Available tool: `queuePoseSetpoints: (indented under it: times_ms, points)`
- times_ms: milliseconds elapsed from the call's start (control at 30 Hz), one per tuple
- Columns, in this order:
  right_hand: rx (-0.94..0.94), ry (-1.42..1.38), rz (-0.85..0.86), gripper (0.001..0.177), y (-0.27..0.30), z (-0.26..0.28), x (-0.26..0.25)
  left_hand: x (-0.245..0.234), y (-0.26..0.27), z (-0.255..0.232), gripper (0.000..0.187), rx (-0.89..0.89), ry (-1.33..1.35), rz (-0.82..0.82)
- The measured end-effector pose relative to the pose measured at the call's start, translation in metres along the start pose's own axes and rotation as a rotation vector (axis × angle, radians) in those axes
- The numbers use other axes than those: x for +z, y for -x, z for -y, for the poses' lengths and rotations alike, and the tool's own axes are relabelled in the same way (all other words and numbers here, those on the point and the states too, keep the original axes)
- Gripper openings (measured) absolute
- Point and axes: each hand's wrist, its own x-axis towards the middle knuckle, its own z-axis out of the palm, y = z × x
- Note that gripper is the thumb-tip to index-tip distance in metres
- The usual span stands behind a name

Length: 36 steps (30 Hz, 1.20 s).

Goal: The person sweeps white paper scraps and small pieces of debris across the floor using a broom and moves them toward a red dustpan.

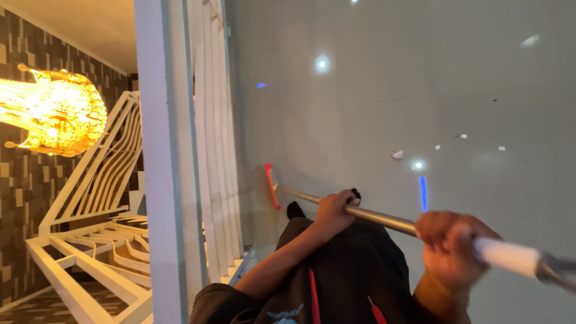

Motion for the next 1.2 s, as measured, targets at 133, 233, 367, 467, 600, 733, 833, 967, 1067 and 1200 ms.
queuePoseSetpoints:
  times_ms: [133,233,367,467,600,733,833,967,1067,1200]
  points:
    - [0.175,-0.043,0.018,0.042,0.001,-0.041,0.025,-0.025,0.025,0.052,0.022,-0.154,-0.04,-0.012]
    - [0.276,0.064,0.015,0.04,0.006,-0.06,0.053,-0.028,0.032,0.081,0.014,-0.206,-0.074,-0.102]
    - [0.33,0.149,0.029,0.044,0.0,-0.063,0.052,-0.008,0.029,0.087,0.016,-0.269,0.012,-0.13]
    - [0.398,0.121,-0.082,0.047,-0.016,-0.063,0.035,0.011,0.006,0.086,0.017,-0.319,-0.028,-0.124]
    - [0.369,0.116,-0.104,0.045,-0.038,-0.063,0.018,0.03,-0.022,0.086,0.012,-0.169,-0.02,-0.184]
    - [0.293,0.138,-0.111,0.048,-0.067,-0.053,-0.002,0.053,-0.06,0.065,0.012,-0.169,0.012,-0.171]
    - [0.233,0.16,-0.109,0.049,-0.089,-0.043,-0.013,0.066,-0.092,0.042,0.012,-0.142,0.04,-0.133]
    - [0.122,0.281,-0.105,0.047,-0.109,-0.029,-0.027,0.078,-0.126,0.016,0.013,-0.133,0.069,-0.066]
    - [0.082,0.277,-0.094,0.045,-0.115,-0.021,-0.034,0.083,-0.146,0.005,0.014,-0.081,0.107,0.023]
    - [0.049,0.313,-0.136,0.044,-0.114,-0.016,-0.041,0.09,-0.164,-0.004,0.014,0.015,0.123,0.093]
